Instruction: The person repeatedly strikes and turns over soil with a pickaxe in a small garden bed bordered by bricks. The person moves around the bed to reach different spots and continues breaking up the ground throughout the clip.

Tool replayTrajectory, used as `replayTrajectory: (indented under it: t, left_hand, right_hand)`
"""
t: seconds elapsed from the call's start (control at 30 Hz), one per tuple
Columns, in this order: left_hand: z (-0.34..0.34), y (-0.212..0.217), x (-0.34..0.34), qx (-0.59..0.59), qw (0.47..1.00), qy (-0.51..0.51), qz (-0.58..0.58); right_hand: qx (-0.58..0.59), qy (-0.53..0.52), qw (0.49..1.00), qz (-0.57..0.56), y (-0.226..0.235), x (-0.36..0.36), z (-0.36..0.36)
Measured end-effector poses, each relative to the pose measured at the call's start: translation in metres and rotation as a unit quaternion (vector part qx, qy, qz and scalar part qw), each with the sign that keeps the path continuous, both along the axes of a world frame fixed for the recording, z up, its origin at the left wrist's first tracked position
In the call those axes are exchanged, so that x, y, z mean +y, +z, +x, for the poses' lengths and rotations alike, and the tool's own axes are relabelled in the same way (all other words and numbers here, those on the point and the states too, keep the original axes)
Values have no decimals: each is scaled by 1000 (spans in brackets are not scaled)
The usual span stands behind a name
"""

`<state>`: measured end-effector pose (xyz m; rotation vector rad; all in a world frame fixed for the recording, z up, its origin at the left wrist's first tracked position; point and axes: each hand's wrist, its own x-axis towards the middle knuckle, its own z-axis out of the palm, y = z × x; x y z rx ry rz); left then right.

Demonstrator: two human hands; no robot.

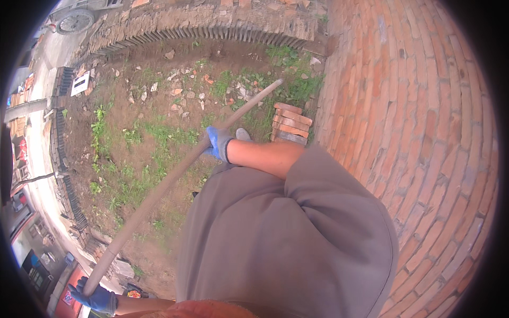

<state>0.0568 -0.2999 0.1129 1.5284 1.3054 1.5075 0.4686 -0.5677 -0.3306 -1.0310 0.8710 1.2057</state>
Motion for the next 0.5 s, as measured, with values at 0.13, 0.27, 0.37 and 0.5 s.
replayTrajectory:
  t: [0.13, 0.27, 0.37, 0.5]
  left_hand:
    - [33, -25, -10, -117, 982, -147, 34]
    - [99, 15, -2, -273, 829, -488, -3]
    - [169, 30, -20, -406, 641, -649, -59]
    - [248, 34, -71, -332, 605, -724, -16]
  right_hand:
    - [-26, -97, 995, 5, 4, -31, 42]
    - [-1, -215, 974, 70, 8, -54, 71]
    - [-6, -199, 973, 119, 5, -56, 74]
    - [-15, -191, 980, 58, -9, -47, 72]
